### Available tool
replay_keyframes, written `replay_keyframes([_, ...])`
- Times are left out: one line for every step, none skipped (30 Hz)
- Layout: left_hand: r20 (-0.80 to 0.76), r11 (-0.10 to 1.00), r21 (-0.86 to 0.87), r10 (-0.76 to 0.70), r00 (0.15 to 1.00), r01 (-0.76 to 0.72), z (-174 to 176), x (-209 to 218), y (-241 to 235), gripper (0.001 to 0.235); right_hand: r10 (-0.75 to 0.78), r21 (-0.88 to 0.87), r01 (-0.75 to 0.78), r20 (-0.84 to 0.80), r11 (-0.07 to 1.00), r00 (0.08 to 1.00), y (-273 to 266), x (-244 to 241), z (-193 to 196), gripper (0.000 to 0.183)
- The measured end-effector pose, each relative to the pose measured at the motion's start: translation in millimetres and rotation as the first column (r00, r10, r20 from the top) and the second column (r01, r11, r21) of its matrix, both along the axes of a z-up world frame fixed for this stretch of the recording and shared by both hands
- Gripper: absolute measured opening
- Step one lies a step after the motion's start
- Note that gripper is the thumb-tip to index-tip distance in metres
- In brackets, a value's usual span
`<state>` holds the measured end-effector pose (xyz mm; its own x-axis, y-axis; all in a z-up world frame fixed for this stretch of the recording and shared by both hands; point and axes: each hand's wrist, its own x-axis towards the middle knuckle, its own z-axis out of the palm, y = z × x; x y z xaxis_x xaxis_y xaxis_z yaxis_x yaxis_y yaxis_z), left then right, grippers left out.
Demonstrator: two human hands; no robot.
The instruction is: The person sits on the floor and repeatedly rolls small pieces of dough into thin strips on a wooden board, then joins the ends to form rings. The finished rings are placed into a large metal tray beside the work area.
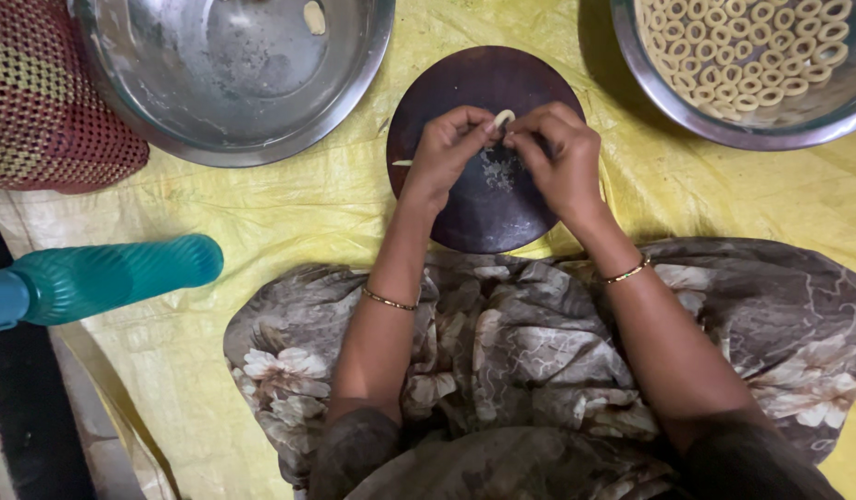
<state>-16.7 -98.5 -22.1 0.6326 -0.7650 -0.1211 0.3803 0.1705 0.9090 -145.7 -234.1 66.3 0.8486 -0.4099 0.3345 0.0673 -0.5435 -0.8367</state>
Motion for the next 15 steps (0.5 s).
replay_keyframes([0.011,1.0,-0.01,-0.007,1.0,0.007,2,0,0,0.013,0.001,0.081,0.0,-0.012,0.997,1.0,0,0,-2,0.009])
replay_keyframes([0.024,1.0,0.011,-0.006,1.0,0.006,3,-2,-1,0.013,0.003,0.161,0.001,-0.024,0.987,1.0,-1,0,-5,0.008])
replay_keyframes([0.038,0.999,0.032,-0.005,0.999,0.004,5,-3,-1,0.013,-0.006,0.166,0.013,-0.044,0.986,0.999,-1,0,-8,0.007])
replay_keyframes([0.052,0.999,0.053,-0.006,0.999,0.003,8,-5,-1,0.013,-0.016,0.17,0.027,-0.064,0.985,0.998,-1,-1,-11,0.007])
replay_keyframes([0.061,0.999,0.051,-0.008,0.998,0.005,10,-5,-1,0.012,-0.026,0.174,0.041,-0.084,0.984,0.996,-2,-1,-14,0.006])
replay_keyframes([0.069,0.999,0.049,-0.011,0.998,0.008,13,-6,-1,0.012,-0.013,0.248,0.029,-0.067,0.968,0.998,-2,-1,-18,0.007])
replay_keyframes([0.077,0.999,0.048,-0.015,0.997,0.011,15,-7,-1,0.011,-0.001,0.319,0.017,-0.05,0.948,0.999,-1,1,-21,0.008])
replay_keyframes([0.093,0.998,0.056,-0.017,0.996,0.012,17,-7,-1,0.011,0.01,0.388,0.003,-0.03,0.922,0.999,-1,2,-25,0.009])
replay_keyframes([0.109,0.998,0.063,-0.019,0.994,0.012,19,-7,-1,0.011,0.001,0.419,0.007,-0.02,0.908,1.0,-2,2,-27,0.012])
replay_keyframes([0.124,0.997,0.072,-0.021,0.992,0.012,21,-7,0,0.01,-0.006,0.45,0.01,-0.01,0.893,1.0,-3,2,-30,0.017])
replay_keyframes([0.135,0.997,0.076,-0.024,0.991,0.014,22,-7,0,0.011,-0.015,0.48,0.013,-0.001,0.877,1.0,-3,2,-32,0.021])
replay_keyframes([0.145,0.997,0.081,-0.028,0.989,0.016,23,-7,0,0.011,-0.012,0.509,0.015,-0.009,0.861,1.0,-4,2,-35,0.023])
replay_keyframes([0.156,0.996,0.085,-0.031,0.987,0.018,24,-7,1,0.012,-0.01,0.537,0.017,-0.017,0.844,1.0,-5,2,-37,0.025])
replay_keyframes([0.173,0.997,0.078,-0.036,0.984,0.023,24,-7,1,0.012,-0.007,0.564,0.02,-0.025,0.825,1.0,-6,2,-39,0.027])
replay_keyframes([0.19,0.997,0.072,-0.042,0.981,0.029,24,-8,1,0.012,-0.01,0.601,0.019,-0.018,0.799,1.0,-6,2,-41,0.027])
